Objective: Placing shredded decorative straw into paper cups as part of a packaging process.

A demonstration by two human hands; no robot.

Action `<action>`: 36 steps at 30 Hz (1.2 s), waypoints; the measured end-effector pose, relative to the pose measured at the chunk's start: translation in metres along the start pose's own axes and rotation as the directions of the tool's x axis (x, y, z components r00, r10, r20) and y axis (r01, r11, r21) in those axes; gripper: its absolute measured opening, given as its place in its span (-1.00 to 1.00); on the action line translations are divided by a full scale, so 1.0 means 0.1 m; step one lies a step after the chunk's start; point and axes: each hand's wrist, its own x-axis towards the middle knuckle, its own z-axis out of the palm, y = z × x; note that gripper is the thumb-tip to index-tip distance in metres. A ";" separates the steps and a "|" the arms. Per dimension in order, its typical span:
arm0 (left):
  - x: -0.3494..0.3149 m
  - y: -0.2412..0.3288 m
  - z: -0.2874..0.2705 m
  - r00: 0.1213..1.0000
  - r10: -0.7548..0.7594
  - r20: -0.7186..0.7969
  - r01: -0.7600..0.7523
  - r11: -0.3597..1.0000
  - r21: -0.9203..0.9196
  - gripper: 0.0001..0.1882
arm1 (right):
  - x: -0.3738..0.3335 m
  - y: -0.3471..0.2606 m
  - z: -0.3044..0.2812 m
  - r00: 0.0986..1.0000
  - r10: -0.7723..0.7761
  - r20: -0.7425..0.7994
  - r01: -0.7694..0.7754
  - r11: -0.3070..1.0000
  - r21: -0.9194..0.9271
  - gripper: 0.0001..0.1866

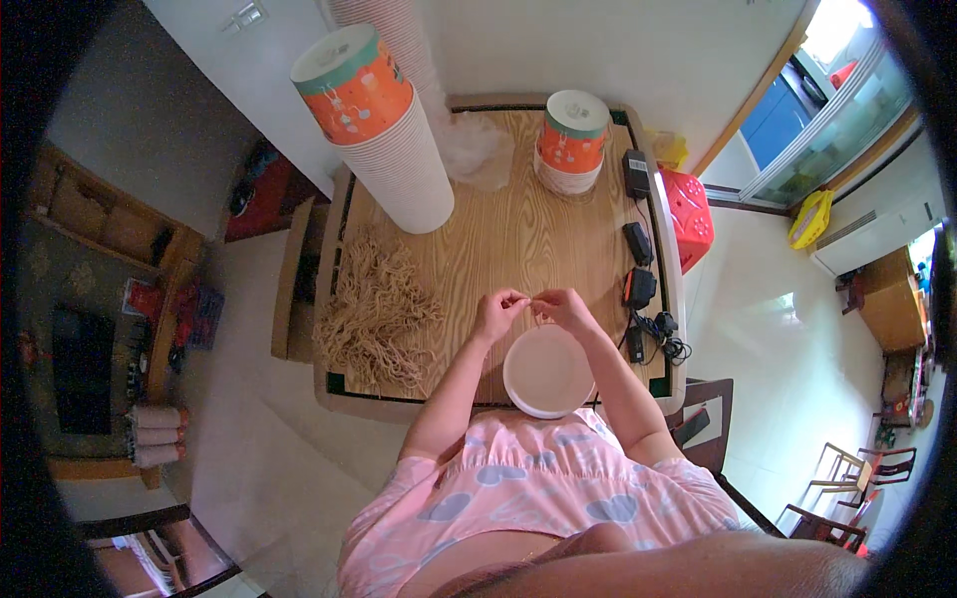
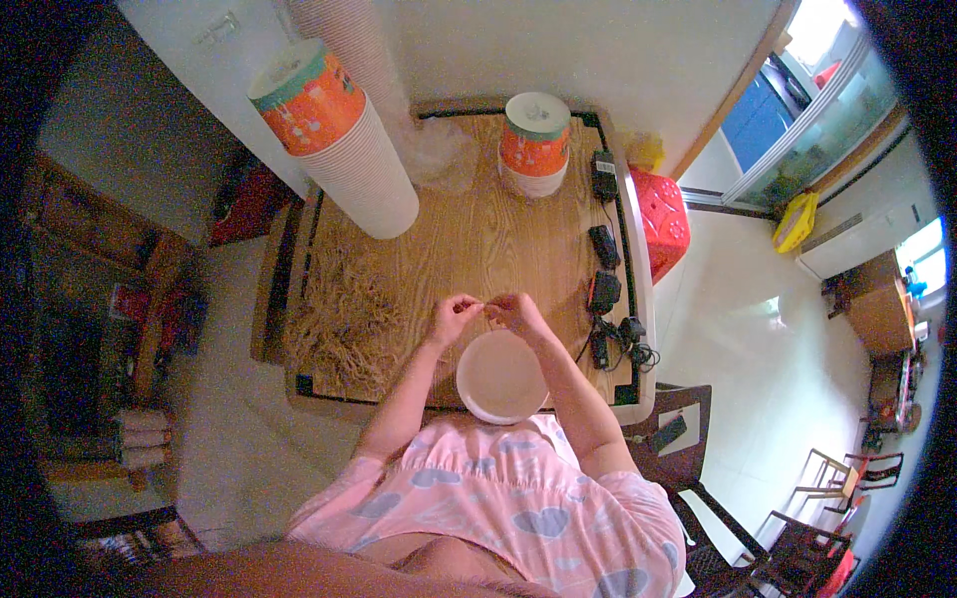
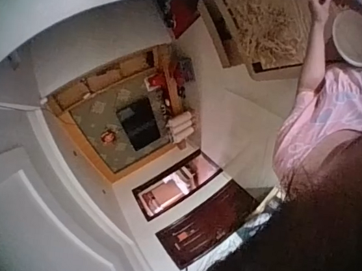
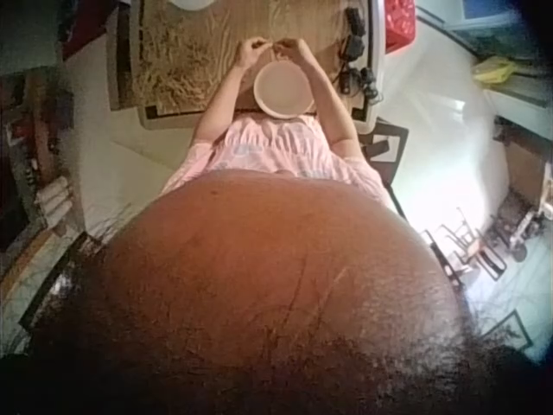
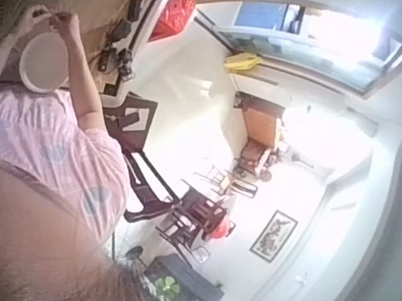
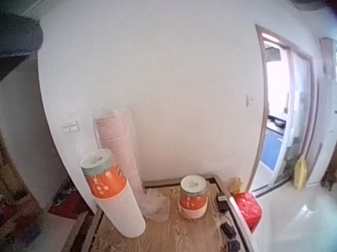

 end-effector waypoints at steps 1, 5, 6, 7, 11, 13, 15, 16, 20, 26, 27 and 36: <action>0.02 0.00 -0.01 0.998 0.061 0.015 -0.062 0.996 0.057 -0.89 | 0.02 0.01 -0.01 1.000 0.003 0.022 -0.003 1.000 0.005 -0.82; 0.05 0.02 -0.01 0.996 0.048 0.071 -0.055 0.994 0.097 -0.92 | 0.04 0.09 -0.01 0.999 0.023 0.040 -0.023 1.000 -0.004 -0.80; 0.05 0.02 0.00 0.996 0.049 0.069 -0.053 0.996 0.072 -0.93 | 0.04 0.12 0.00 0.999 -0.005 0.033 0.003 0.998 0.057 -0.80; 0.03 0.01 0.00 0.997 0.047 0.063 -0.050 0.998 0.048 -0.93 | 0.03 0.09 0.01 0.999 -0.032 0.029 0.028 0.993 0.118 -0.81; 0.00 0.03 0.03 0.998 0.053 0.028 -0.054 0.998 0.044 -0.90 | 0.02 0.03 0.01 0.996 -0.046 -0.081 0.062 0.978 0.198 -0.83; -0.02 0.06 0.05 0.999 -0.001 0.044 0.001 1.000 -0.001 -0.90 | 0.04 0.06 -0.03 0.997 -0.043 -0.063 0.049 0.995 0.091 -0.84; -0.02 0.08 0.06 0.997 -0.032 0.067 0.035 0.998 -0.048 -0.90 | 0.06 0.08 -0.02 0.995 -0.054 -0.085 0.063 0.993 0.102 -0.84; -0.03 0.06 0.05 0.994 -0.064 0.087 0.072 0.993 -0.096 -0.89 | 0.06 0.06 0.00 0.993 -0.064 -0.103 0.075 0.991 0.112 -0.84; -0.04 0.00 0.08 0.993 -0.067 0.094 0.076 0.992 -0.097 -0.90 | 0.03 0.00 0.03 0.991 -0.038 -0.127 0.057 0.987 0.150 -0.82; -0.01 -0.13 0.08 1.000 -0.024 0.004 0.024 0.995 -0.094 -0.86 | -0.01 -0.12 0.06 0.974 -0.194 -0.113 0.188 0.980 -0.061 -0.82; -0.01 -0.14 0.05 0.999 -0.034 0.021 0.035 0.999 -0.038 -0.85 | -0.03 -0.17 0.06 0.978 -0.177 -0.110 0.165 0.980 -0.111 -0.83; -0.06 0.00 0.10 0.998 -0.066 0.016 0.065 0.996 0.054 -0.87 | 0.04 0.02 0.05 0.962 -0.194 -0.193 0.170 0.976 -0.135 -0.87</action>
